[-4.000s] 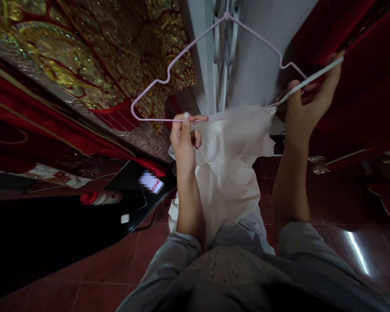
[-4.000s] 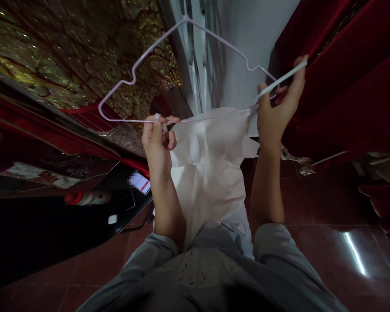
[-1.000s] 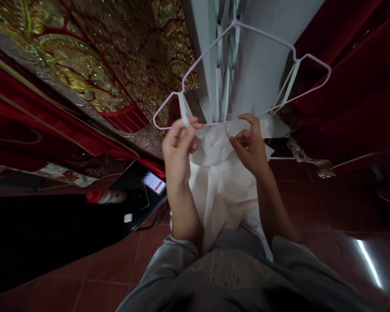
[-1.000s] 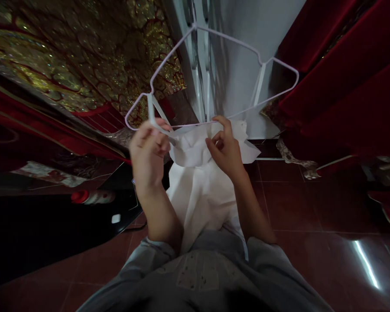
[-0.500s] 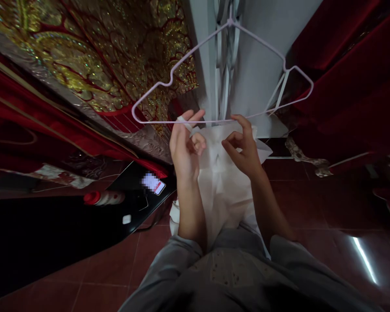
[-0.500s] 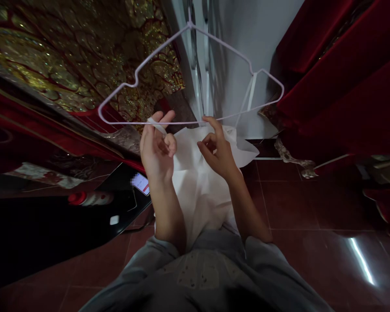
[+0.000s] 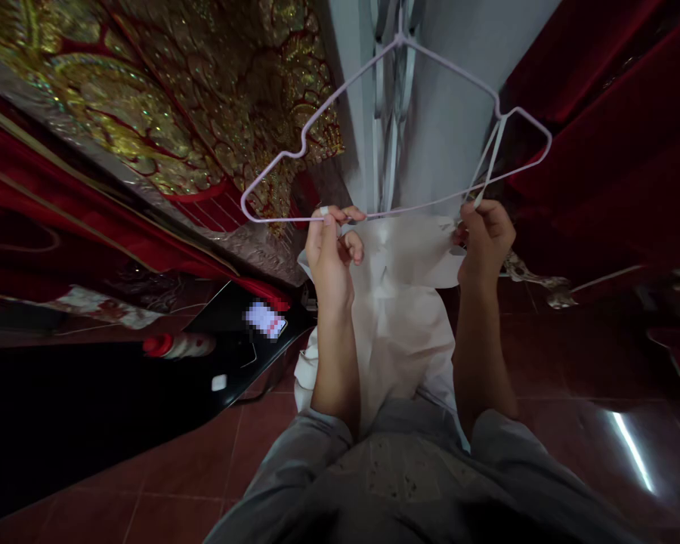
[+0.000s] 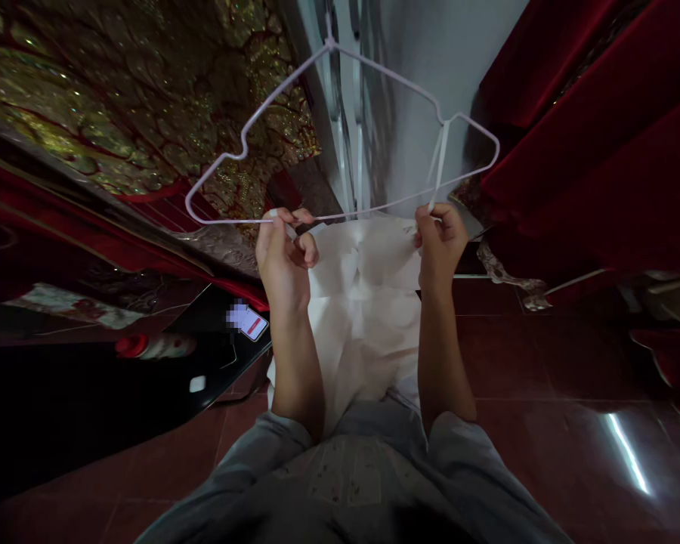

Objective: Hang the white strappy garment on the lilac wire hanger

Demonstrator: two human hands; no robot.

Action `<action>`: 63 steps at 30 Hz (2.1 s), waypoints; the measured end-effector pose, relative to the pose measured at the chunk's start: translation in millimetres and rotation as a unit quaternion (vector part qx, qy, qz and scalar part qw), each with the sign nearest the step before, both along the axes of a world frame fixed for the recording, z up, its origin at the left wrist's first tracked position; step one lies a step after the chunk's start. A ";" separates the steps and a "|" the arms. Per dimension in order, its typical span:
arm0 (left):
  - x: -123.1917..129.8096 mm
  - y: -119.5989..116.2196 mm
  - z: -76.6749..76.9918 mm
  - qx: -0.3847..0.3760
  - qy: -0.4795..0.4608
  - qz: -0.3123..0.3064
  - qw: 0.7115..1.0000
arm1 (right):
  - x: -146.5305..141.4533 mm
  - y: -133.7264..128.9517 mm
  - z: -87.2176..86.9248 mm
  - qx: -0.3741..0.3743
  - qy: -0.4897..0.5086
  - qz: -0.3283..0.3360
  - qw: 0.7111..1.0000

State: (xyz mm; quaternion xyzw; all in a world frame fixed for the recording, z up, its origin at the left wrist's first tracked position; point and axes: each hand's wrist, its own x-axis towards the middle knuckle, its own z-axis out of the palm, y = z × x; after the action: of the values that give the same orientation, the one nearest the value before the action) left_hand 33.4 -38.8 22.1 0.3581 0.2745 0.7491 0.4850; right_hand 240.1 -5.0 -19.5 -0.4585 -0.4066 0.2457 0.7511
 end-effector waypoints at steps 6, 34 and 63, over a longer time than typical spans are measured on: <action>-0.4 -1.5 9.3 -0.052 0.016 0.015 0.998 | -3.4 -0.8 8.6 0.001 0.007 -0.001 1.000; -8.2 2.0 2.9 -0.021 0.041 0.008 0.999 | 34.7 22.1 84.9 0.131 -0.211 0.024 0.968; -108.4 35.5 11.9 0.104 0.241 0.120 0.958 | 12.2 -12.0 44.5 0.029 -0.196 0.128 0.972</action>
State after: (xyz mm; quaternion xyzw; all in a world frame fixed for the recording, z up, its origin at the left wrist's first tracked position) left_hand -75.0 -3.2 33.9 0.5408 0.3444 0.7179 0.2713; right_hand 252.3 -16.9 25.0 -0.4199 -0.6081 0.2336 0.6319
